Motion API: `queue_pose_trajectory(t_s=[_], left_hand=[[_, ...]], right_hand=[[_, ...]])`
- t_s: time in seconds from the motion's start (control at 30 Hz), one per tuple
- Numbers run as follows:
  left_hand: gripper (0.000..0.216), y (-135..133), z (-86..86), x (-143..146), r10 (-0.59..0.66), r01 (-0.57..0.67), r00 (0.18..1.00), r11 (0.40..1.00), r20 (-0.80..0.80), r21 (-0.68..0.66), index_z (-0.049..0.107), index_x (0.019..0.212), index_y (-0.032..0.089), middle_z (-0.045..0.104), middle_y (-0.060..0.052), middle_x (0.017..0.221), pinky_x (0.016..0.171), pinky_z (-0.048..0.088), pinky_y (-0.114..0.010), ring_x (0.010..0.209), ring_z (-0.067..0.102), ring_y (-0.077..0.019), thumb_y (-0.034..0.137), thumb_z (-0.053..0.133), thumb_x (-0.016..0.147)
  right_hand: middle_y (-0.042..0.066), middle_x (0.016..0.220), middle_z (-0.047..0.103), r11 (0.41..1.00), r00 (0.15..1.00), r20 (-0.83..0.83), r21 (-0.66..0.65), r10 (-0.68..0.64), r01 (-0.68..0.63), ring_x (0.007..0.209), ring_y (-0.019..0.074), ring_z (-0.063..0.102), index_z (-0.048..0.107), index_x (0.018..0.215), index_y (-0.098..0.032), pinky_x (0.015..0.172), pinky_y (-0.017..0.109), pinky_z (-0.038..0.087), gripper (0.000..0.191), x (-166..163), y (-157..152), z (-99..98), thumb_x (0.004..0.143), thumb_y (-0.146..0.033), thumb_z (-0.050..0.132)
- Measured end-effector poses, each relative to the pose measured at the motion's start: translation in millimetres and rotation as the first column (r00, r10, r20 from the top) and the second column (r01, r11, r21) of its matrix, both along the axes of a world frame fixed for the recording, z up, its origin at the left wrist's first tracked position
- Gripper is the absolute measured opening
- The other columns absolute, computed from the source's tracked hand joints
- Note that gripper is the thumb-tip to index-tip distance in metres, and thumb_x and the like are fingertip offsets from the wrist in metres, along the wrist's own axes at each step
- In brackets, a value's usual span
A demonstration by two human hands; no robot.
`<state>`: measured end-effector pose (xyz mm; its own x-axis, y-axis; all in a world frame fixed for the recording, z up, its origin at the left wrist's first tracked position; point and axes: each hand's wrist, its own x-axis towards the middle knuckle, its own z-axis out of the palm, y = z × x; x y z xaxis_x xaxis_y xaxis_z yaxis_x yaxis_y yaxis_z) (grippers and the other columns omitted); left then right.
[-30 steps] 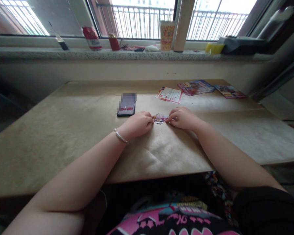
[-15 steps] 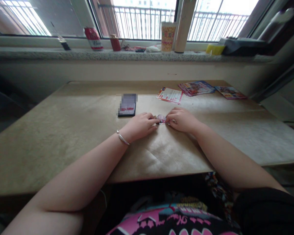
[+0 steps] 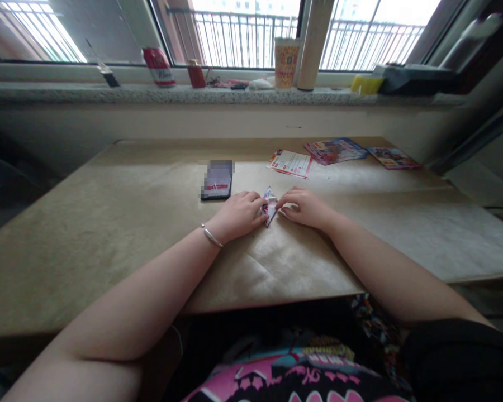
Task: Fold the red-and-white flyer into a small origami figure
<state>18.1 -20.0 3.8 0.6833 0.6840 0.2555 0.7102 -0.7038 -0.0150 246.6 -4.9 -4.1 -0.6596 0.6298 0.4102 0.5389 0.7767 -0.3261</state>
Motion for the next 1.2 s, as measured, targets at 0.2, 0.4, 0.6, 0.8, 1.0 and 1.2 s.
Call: queue_pose_trajectory(t_s=[0.2,0.4,0.6,0.8,1.0,1.2], left_hand=[[0.042,2,0.4,0,-0.089,0.09,0.996,0.994,0.022,-0.06,0.058,0.119,0.016,0.06,-0.011,0.116,0.096,0.043,-0.037,0.109,0.056,-0.0235,0.046,0.049,0.091],[0.037,6,-6.3,-1,-0.147,0.147,0.988,0.989,0.049,0.002,0.057,0.124,0.018,0.059,-0.011,0.124,0.103,0.039,-0.041,0.117,0.051,-0.0241,0.034,0.051,0.092],[0.033,6,-7.6,1,-0.111,0.108,0.991,0.993,0.074,0.037,0.061,0.12,0.019,0.063,-0.01,0.112,0.098,0.042,-0.039,0.106,0.055,-0.0213,0.025,0.043,0.094],[0.029,5,-4.9,3,-0.112,0.109,0.992,0.993,0.061,0.047,0.066,0.109,0.019,0.064,-0.009,0.106,0.094,0.044,-0.038,0.101,0.055,-0.0212,0.019,0.047,0.088],[0.025,3,0.8,5,-0.135,0.135,0.991,0.988,0.005,0.075,0.071,0.099,0.02,0.065,-0.007,0.1,0.086,0.047,-0.035,0.09,0.057,-0.0197,0.016,0.049,0.087],[0.025,-1,2.3,9,-0.127,0.128,0.992,0.992,-0.02,0.012,0.07,0.098,0.017,0.064,-0.008,0.091,0.081,0.048,-0.032,0.084,0.058,-0.0186,0.016,0.046,0.09]], right_hand=[[0.007,0.105,0.069,0.992,0.992,0.089,0.101,-0.085,0.076,0.1,0.0219,0.057,0.071,0.097,-0.021,0.092,0.037,0.043,0.021,3,3,-1.5,0.081,-0.019,0.057],[0.007,0.1,0.072,0.992,0.983,0.179,0.122,-0.04,0.018,0.099,0.0223,0.057,0.073,0.098,-0.022,0.09,0.037,0.043,0.02,3,1,2.6,0.085,-0.023,0.057],[0.008,0.097,0.071,0.982,0.961,0.272,0.191,-0.048,-0.005,0.095,0.022,0.057,0.073,0.097,-0.021,0.083,0.034,0.043,0.024,-2,-3,2.8,0.091,-0.029,0.051],[0.008,0.095,0.071,0.969,0.937,0.34,0.247,-0.086,-0.001,0.089,0.0203,0.057,0.071,0.094,-0.02,0.077,0.032,0.04,0.028,-8,-8,4.8,0.093,-0.033,0.047],[0.008,0.092,0.07,0.964,0.922,0.371,0.265,-0.11,0.009,0.083,0.0183,0.057,0.07,0.092,-0.02,0.069,0.03,0.037,0.028,-9,-10,4.1,0.093,-0.033,0.046],[0.006,0.092,0.069,0.959,0.915,0.383,0.282,-0.13,0.018,0.081,0.018,0.057,0.069,0.091,-0.021,0.065,0.029,0.034,0.027,-8,-9,3.7,0.093,-0.034,0.045]])
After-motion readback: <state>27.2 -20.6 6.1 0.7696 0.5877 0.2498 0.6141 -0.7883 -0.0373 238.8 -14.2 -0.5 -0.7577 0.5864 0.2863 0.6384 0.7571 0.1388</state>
